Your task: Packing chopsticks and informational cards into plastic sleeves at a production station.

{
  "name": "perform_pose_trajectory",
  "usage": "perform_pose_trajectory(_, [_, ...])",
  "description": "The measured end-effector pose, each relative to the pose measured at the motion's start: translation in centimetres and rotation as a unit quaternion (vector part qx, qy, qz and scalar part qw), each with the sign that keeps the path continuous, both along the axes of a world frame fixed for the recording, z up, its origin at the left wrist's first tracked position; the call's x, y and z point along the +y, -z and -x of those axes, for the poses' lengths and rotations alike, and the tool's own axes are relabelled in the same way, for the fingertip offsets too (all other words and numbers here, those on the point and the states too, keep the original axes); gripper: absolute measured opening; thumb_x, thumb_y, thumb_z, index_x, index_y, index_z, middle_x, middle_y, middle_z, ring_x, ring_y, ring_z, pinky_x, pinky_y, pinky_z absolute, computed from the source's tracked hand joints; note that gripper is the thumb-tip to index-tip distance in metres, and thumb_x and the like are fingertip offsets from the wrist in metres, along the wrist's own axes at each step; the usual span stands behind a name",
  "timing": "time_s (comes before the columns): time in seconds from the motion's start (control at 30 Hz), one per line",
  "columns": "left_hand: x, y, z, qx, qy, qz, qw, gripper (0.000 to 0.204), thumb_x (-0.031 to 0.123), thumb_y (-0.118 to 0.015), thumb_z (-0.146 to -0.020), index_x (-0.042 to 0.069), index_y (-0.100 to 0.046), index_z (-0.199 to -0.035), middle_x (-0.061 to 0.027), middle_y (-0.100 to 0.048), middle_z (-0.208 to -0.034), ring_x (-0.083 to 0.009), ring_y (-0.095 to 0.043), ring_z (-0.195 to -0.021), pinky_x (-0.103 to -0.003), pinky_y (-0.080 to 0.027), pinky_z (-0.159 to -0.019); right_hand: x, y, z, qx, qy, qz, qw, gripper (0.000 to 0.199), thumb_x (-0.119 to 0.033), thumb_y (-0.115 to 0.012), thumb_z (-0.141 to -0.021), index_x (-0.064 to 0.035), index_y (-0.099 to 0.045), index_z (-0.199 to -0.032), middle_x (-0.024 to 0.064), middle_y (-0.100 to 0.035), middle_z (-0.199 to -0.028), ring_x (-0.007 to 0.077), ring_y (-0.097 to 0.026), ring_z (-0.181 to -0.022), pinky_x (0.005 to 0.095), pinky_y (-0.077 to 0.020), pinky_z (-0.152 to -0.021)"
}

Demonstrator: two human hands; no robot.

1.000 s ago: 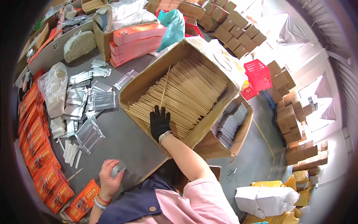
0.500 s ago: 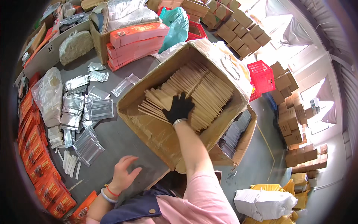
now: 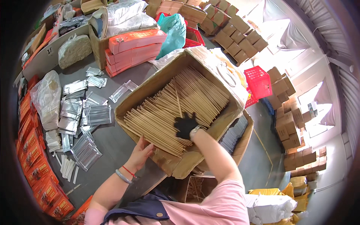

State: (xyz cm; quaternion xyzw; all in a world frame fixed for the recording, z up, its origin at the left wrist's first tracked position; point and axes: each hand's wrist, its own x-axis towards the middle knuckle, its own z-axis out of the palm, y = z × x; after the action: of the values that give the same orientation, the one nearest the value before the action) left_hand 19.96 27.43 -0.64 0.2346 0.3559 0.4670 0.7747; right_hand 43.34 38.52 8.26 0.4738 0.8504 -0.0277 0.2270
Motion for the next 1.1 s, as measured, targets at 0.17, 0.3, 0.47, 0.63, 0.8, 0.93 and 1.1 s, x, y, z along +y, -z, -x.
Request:
perform_pose_trajectory(0.17, [0.6,-1.5,-1.5,-0.025,-0.024,-0.054,0.998,0.092,0.01,-0.061,-0.096,0.012,0.008,-0.156,-0.0101,-0.033,-0.154,-0.0208,-0.039,-0.136,-0.032,-0.037,-0.108,5.9,-3.3,-6.1,0.144,0.155,-0.131,0.969,0.066,-0.051,-0.074,-0.072,-0.0087,-0.061,-0.12,0.0146,-0.055,-0.133,0.0336,-0.049,-0.125,0.0589,-0.0338,-0.106])
perform_pose_trajectory(0.3, [0.4,-1.0,-1.8,-0.024,-0.07,0.012,0.997,0.096,0.011,-0.061,-0.097,0.014,0.015,-0.155,-0.0087,-0.03,-0.156,-0.0206,-0.041,-0.133,-0.031,-0.042,-0.103,9.6,-3.8,-6.6,-0.033,0.22,-0.285,0.932,0.097,-0.058,-0.079,-0.063,-0.0028,-0.047,-0.136,0.0217,-0.048,-0.139,0.0361,-0.047,-0.127,0.0496,-0.0377,-0.106])
perform_pose_trajectory(0.47, [0.9,-0.9,-3.0,0.035,-0.02,0.005,0.999,0.099,0.018,-0.063,-0.096,0.015,0.016,-0.155,-0.0102,-0.028,-0.157,-0.0198,-0.053,-0.119,-0.029,-0.048,-0.094,8.3,0.2,-7.3,0.059,0.29,-0.211,0.932,0.117,-0.063,-0.08,-0.062,0.0018,-0.032,-0.146,0.0262,-0.045,-0.139,0.0409,-0.044,-0.129,0.0492,-0.0395,-0.105])
perform_pose_trajectory(0.63, [2.1,0.7,-5.8,0.082,-0.035,-0.02,0.996,0.097,0.014,-0.067,-0.093,0.016,0.006,-0.156,-0.0106,-0.042,-0.145,-0.0185,-0.054,-0.112,-0.027,-0.052,-0.079,4.3,3.0,-0.3,0.163,0.325,-0.193,0.911,0.114,-0.063,-0.077,-0.066,0.0047,-0.032,-0.145,0.0287,-0.045,-0.139,0.0425,-0.047,-0.125,0.0508,-0.0404,-0.103])
perform_pose_trajectory(0.8, [4.9,3.7,-6.7,0.252,-0.074,-0.093,0.96,0.098,0.005,-0.067,-0.09,0.013,0.004,-0.157,-0.0131,-0.043,-0.144,-0.0237,-0.052,-0.123,-0.034,-0.054,-0.09,5.6,0.9,-2.2,0.184,0.345,-0.187,0.901,0.11,-0.062,-0.074,-0.071,0.0061,-0.031,-0.146,0.0293,-0.042,-0.144,0.0411,-0.041,-0.134,0.0449,-0.0341,-0.111])
perform_pose_trajectory(0.93, [3.2,3.1,-3.5,0.308,-0.083,-0.138,0.938,0.097,-0.001,-0.066,-0.088,0.011,0.002,-0.157,-0.0144,-0.043,-0.145,-0.0244,-0.051,-0.125,-0.034,-0.048,-0.1,-0.7,-3.8,-3.1,0.332,0.194,-0.347,0.855,0.085,-0.034,-0.08,-0.076,0.0041,-0.041,-0.142,0.0235,-0.048,-0.141,0.0382,-0.041,-0.135,0.0423,-0.0298,-0.114])
perform_pose_trajectory(1.1, [1.2,2.0,-3.0,0.272,-0.076,-0.124,0.951,0.093,0.005,-0.069,-0.085,0.006,-0.007,-0.155,-0.017,-0.041,-0.145,-0.0284,-0.048,-0.129,-0.036,-0.044,-0.104,-12.8,-4.0,-4.0,0.458,0.456,-0.244,0.723,0.091,-0.021,-0.081,-0.074,0.0066,-0.031,-0.145,0.0253,-0.049,-0.139,0.033,-0.048,-0.13,0.0409,-0.0358,-0.111])
